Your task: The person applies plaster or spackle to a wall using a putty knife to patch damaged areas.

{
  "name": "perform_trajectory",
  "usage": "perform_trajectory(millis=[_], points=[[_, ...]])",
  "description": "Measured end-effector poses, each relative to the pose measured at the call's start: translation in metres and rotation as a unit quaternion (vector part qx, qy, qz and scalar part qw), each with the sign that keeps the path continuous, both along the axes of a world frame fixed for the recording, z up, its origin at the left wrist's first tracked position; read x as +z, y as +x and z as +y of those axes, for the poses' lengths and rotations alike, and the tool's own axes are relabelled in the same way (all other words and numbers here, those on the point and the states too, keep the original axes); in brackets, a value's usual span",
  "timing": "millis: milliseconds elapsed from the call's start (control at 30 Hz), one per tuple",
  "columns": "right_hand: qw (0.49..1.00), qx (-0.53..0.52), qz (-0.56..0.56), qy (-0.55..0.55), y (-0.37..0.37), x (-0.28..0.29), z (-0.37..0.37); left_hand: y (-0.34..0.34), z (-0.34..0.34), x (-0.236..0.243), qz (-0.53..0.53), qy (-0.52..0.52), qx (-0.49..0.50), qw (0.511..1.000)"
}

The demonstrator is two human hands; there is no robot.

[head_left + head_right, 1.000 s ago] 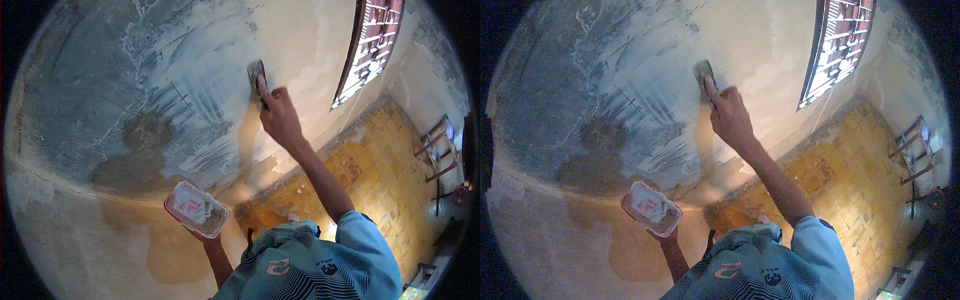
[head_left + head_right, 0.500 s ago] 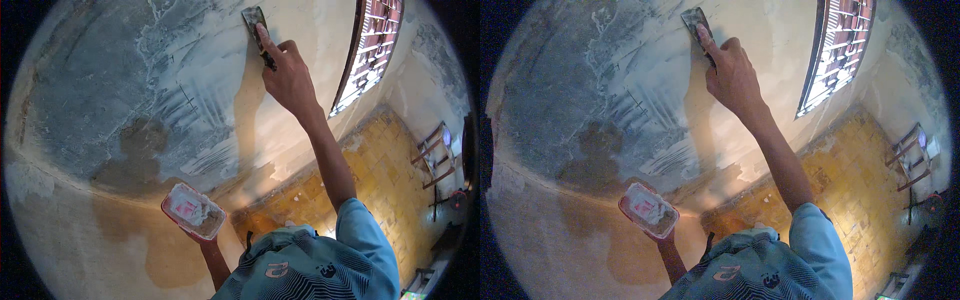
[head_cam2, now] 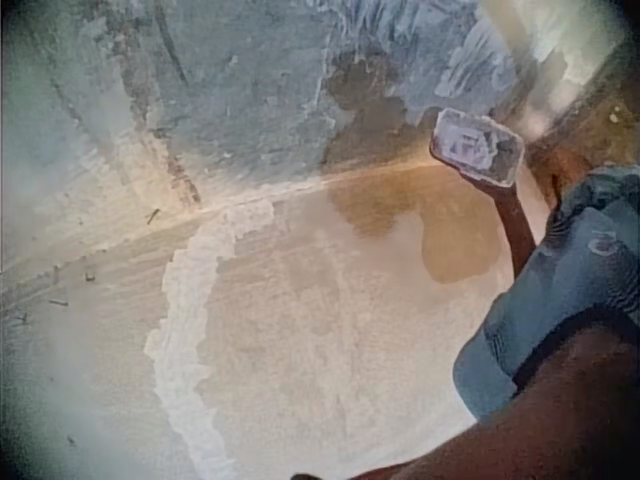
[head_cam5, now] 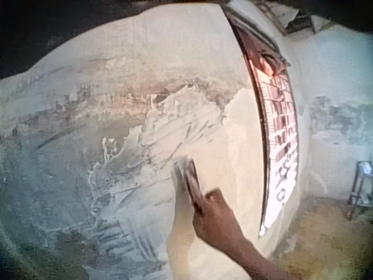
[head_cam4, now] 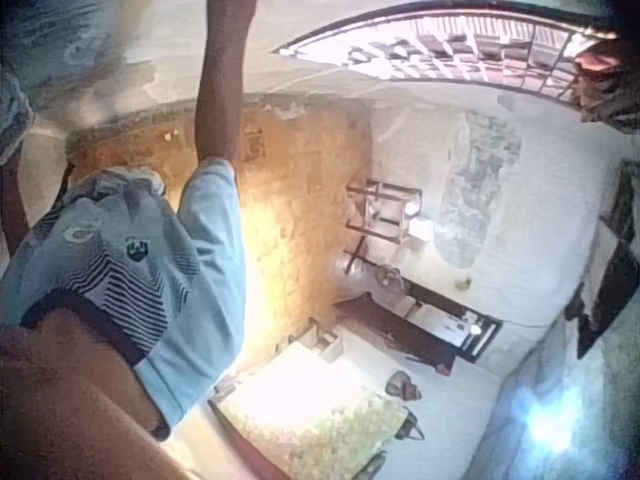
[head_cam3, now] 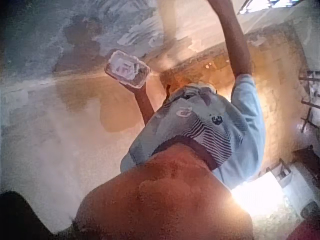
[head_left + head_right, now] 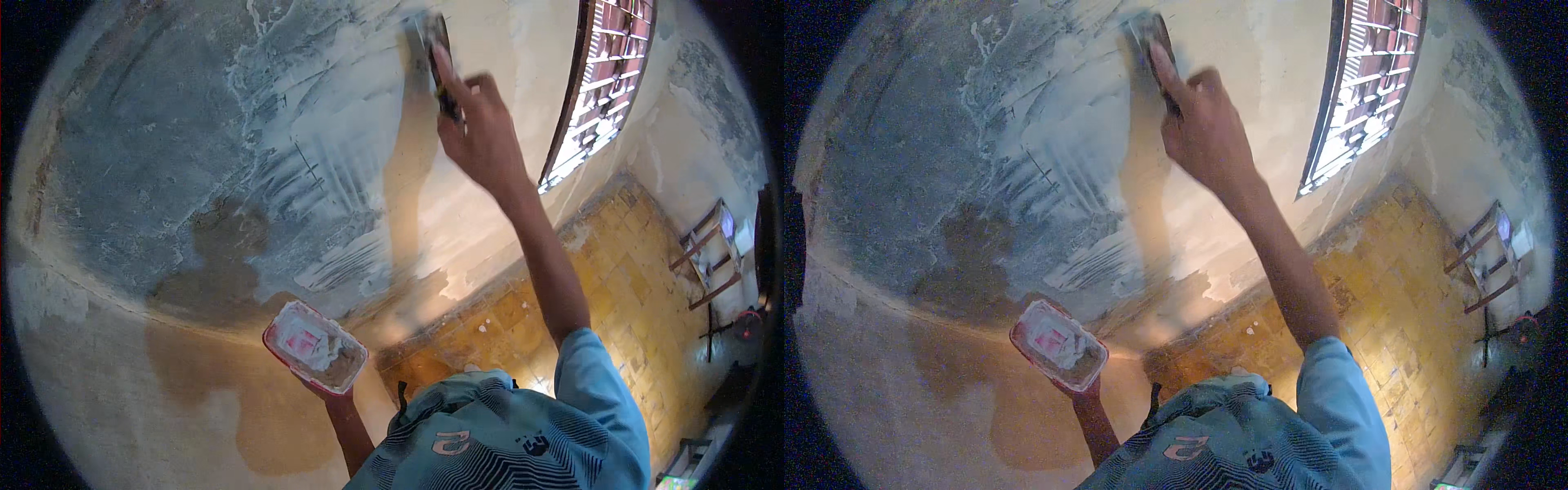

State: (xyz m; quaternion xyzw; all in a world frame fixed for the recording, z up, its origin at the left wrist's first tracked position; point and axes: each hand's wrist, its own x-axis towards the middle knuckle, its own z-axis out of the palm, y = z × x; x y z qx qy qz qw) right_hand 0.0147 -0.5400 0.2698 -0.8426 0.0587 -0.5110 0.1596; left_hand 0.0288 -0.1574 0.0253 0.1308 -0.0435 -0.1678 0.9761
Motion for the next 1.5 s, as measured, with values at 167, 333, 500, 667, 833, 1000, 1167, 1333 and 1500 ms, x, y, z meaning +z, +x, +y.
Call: perform_trajectory(millis=[167,333,500,667,833,1000,1167,1333,1500], points=[[0.999,-0.021,0.046,0.02,0.012,-0.064,-0.001,0.005,0.005,-0.015,-0.014,0.013,-0.027,0.999],[0.986,-0.011,0.136,0.098,-0.029,-0.115,0.014,0.001,-0.003,-0.011,-0.01,0.077,0.022,0.997],[1.0,0.012,0.003,0.015,0.001,0.003,-0.008,0.003,-0.008,-0.01,-0.022,0.066,-0.003,0.998],[0.997,-0.002,0.079,0.025,0.011,-0.077,0.006,-0.001,-0.013,-0.009,-0.03,0.091,0.013,0.995],[0.978,0.025,0.191,0.075,-0.029,-0.118,0.037,-0.009,-0.021,0.007,-0.031,0.043,0.021,0.998],[1.0,0.015,-0.002,0.004,0.01,0.01,0.018,-0.005,-0.017,0.017,-0.132,0.004,-0.063,0.989],[0.994,-0.032,0.102,0.024,0.012,-0.073,0.029,-0.002,-0.015,-0.011,-0.03,0.06,0.019,0.998],[0.989,0.009,0.132,0.065,-0.022,-0.092,0.047,0.01,-0.011,-0.035,0.01,0.035,0.052,0.998],[1.0,-0.011,-0.002,-0.027,0.018,0.011,0.032,0.01,-0.008,-0.035,-0.014,0.043,0.029,0.999]])
